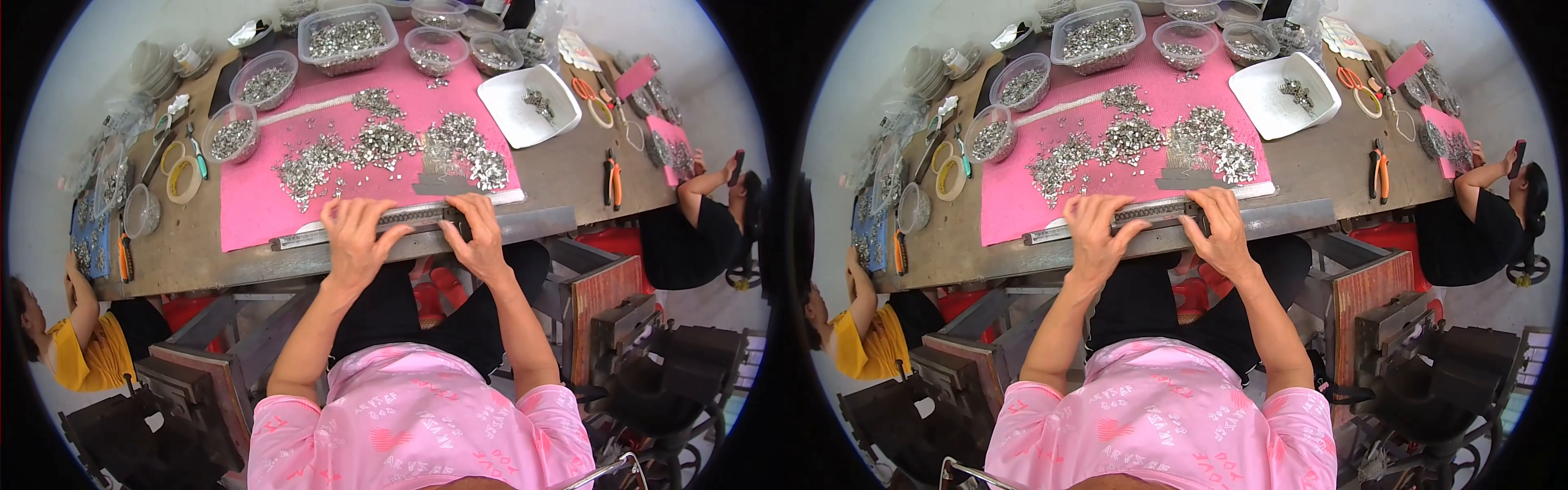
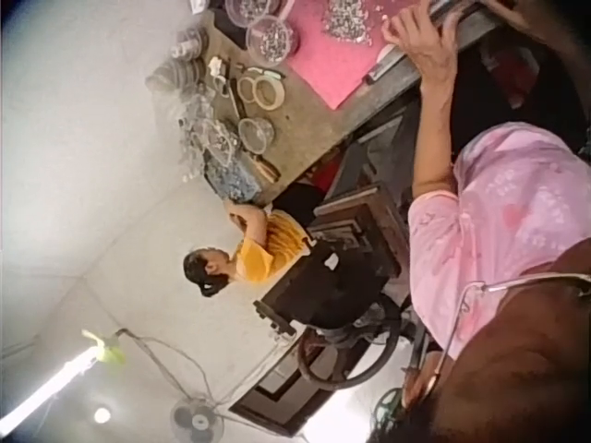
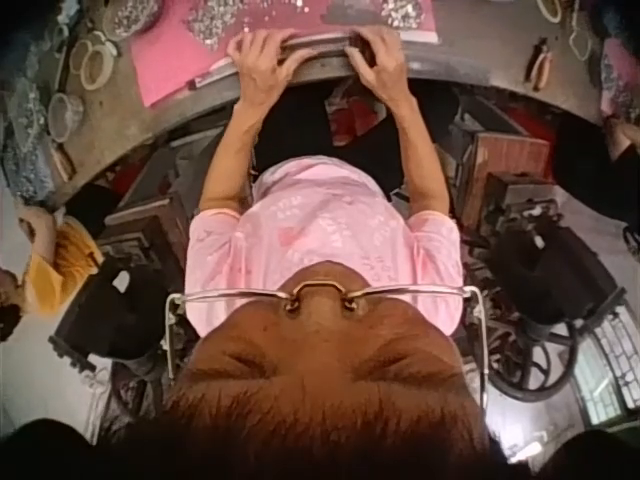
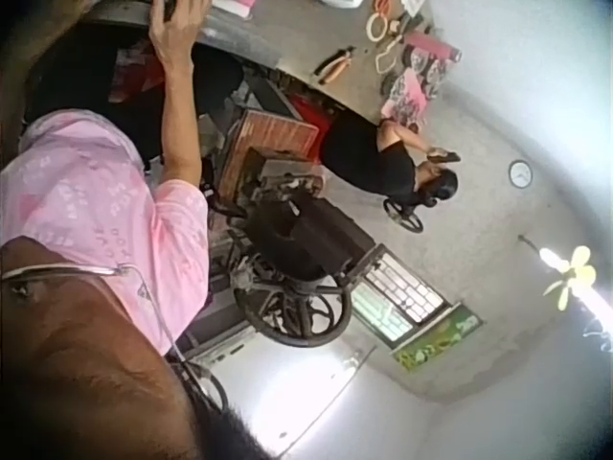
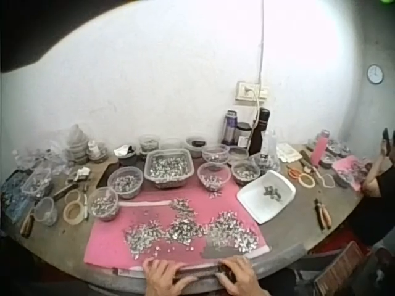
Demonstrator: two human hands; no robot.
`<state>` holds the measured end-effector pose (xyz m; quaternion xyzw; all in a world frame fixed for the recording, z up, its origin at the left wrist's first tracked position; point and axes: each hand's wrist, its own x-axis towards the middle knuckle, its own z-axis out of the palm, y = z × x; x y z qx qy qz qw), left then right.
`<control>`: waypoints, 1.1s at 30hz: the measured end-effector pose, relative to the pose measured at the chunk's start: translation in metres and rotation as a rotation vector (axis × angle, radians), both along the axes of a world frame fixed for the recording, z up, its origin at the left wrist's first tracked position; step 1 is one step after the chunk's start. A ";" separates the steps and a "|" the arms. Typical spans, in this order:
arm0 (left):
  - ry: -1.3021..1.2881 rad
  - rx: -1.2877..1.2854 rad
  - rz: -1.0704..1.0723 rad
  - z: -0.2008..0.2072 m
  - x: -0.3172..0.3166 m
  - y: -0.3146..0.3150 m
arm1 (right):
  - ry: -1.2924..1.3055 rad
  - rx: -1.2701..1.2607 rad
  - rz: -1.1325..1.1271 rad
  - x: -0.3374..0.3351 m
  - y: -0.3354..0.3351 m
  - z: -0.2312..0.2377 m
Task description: The person assembles small metal components by placing them into a metal guide, then pressing them together with a manual press machine.
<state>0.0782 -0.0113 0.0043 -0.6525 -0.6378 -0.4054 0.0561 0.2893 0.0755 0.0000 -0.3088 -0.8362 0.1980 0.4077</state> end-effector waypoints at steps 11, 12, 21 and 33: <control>-0.064 -0.026 -0.001 -0.025 -0.017 -0.040 | -0.023 0.264 -0.121 0.001 -0.027 -0.032; -0.066 -0.030 -0.002 -0.025 -0.016 -0.040 | -0.017 0.273 -0.124 0.001 -0.027 -0.033; -0.043 0.017 0.006 -0.025 -0.017 -0.038 | -0.011 0.267 -0.127 -0.001 -0.025 -0.033; 0.134 -0.156 -0.111 0.003 -0.043 -0.016 | -0.128 -0.003 0.076 0.002 0.008 0.011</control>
